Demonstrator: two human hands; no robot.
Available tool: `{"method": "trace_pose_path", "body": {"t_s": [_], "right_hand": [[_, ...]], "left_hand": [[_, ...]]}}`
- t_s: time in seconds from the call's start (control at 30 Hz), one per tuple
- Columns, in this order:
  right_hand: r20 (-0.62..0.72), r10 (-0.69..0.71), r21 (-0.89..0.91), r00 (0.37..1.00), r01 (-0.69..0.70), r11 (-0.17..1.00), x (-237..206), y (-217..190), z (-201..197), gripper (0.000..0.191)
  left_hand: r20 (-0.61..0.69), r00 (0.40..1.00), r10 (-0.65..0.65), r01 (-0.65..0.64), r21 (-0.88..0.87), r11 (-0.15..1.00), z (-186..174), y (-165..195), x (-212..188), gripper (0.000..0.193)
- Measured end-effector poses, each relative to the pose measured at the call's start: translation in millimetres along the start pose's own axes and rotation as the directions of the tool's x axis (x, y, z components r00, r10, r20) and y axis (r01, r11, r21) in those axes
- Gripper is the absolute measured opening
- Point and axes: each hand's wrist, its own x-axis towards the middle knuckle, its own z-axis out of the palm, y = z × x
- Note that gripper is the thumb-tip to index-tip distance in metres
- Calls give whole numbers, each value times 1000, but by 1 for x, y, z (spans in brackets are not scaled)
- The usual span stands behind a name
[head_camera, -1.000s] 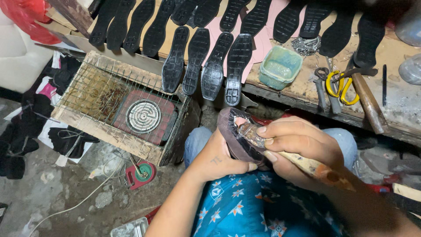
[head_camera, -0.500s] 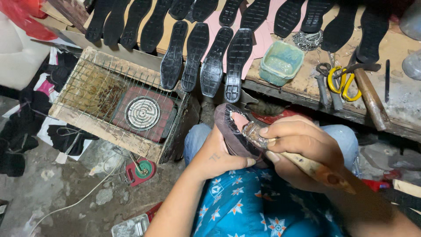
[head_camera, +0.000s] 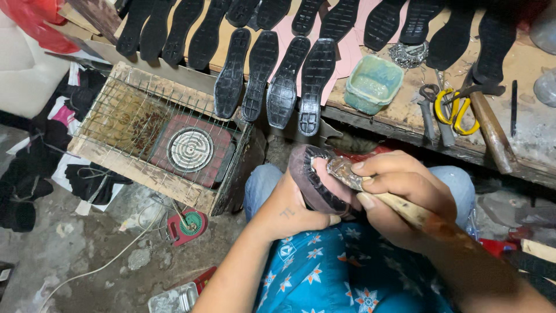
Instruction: The person applies glue to the edges of a brown slipper using a brush. They repeatedly dip the brush into a container of glue and spread it along the sole and upper edges of the shoe.
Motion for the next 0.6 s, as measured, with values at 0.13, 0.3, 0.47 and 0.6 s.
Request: {"method": "trace_pose_path", "body": {"t_s": [0.13, 0.3, 0.47, 0.6], "right_hand": [[-21, 7, 18, 1000, -6, 1000, -9, -2, -2, 29], [-8, 1, 18, 1000, -1, 1000, -15, -3, -5, 30], [-232, 80, -35, 970, -90, 995, -9, 11, -9, 22], [-377, 147, 118, 914, -110, 987, -4, 32, -13, 17]], "left_hand": [[-51, 999, 11, -8, 60, 998, 4, -4, -1, 67], [-155, 988, 20, 3, 142, 990, 7, -13, -4, 96], [-229, 973, -18, 46, 116, 992, 6, -16, -7, 98], [-281, 960, 15, 3, 64, 998, 0, -17, -12, 95]]}}
